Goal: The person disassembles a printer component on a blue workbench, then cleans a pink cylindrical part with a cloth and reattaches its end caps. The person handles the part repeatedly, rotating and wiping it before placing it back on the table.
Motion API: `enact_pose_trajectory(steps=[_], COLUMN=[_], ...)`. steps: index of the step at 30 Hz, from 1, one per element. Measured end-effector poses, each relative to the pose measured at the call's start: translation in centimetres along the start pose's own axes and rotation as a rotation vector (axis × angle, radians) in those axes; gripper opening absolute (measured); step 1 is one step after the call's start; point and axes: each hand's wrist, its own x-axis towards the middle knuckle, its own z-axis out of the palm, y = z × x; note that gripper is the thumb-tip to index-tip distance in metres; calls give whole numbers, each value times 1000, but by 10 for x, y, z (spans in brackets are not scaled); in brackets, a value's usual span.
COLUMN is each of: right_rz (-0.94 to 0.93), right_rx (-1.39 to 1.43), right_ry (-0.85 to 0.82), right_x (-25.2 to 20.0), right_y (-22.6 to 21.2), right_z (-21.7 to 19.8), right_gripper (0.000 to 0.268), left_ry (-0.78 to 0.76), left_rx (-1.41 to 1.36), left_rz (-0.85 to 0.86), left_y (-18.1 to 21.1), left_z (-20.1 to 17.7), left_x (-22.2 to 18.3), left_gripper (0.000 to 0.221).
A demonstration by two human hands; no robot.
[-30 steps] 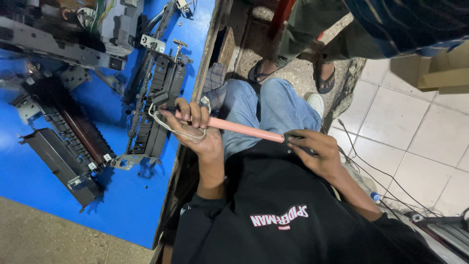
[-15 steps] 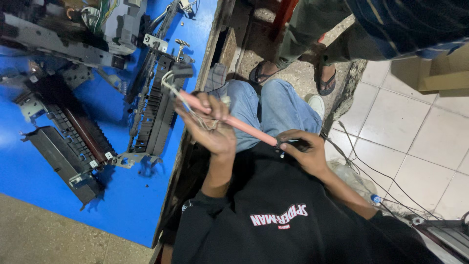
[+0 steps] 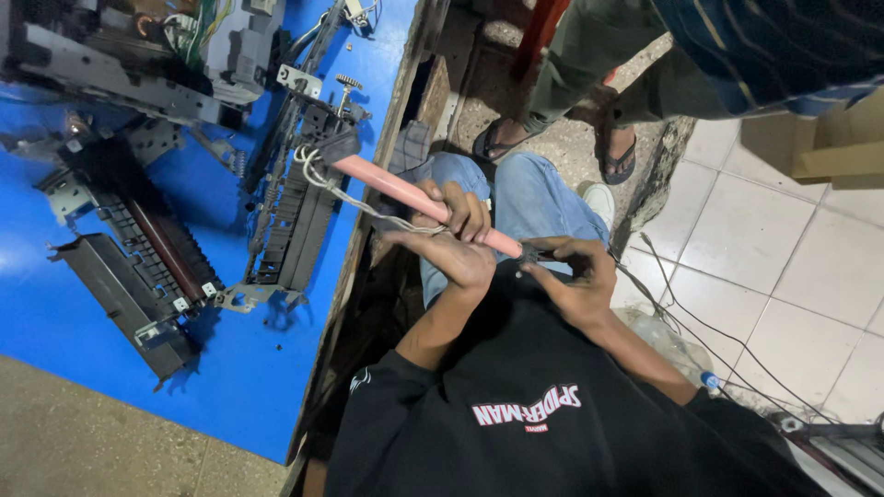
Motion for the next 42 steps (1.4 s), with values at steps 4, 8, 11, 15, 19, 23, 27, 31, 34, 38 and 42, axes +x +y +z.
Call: enact_pose_trajectory(steps=[4,8,11,15,19,23,27,31,34,38,42], right_rz=[-266,-260,-104,-102,-118,-127,-84,-116,-16,-87,-113], right_rx=[-299,-238,-6,-40,-111,-235,-313,-296,-293,-13,15], right_ry=[-58,-34,36,2,-61,-107,-210,-323,-355,-168,-78], right_x=[12,13,11,14,14,14,10,19,35,60,85], right_y=[-7,-7,-5,-1,0,3,1,0,-7,-19,-42], right_z=[-5,-1,5,5,0,-2,-9,-14,-29,-47,-60], right_gripper=[46,48,49,46,41,43,48,56,53,54,57], left_ry=[62,163,168,89,59,-52,-100,-26,-92,-284,-397], left_rx=[240,236,196,217,247,294,378,499,633,1164,1521], left_rz=[77,6,-44,-53,-119,-158,-205,-360,-479,-305,-177], left_y=[-3,0,4,8,5,-2,-9,-7,2,22,42], left_z=[11,16,19,21,16,5,-6,-17,-22,-25,-21], left_x=[-2,0,4,13,5,2,-3,-5,-11,-21,-34], left_gripper=[48,38,39,40,37,39,39,40,33,28,28])
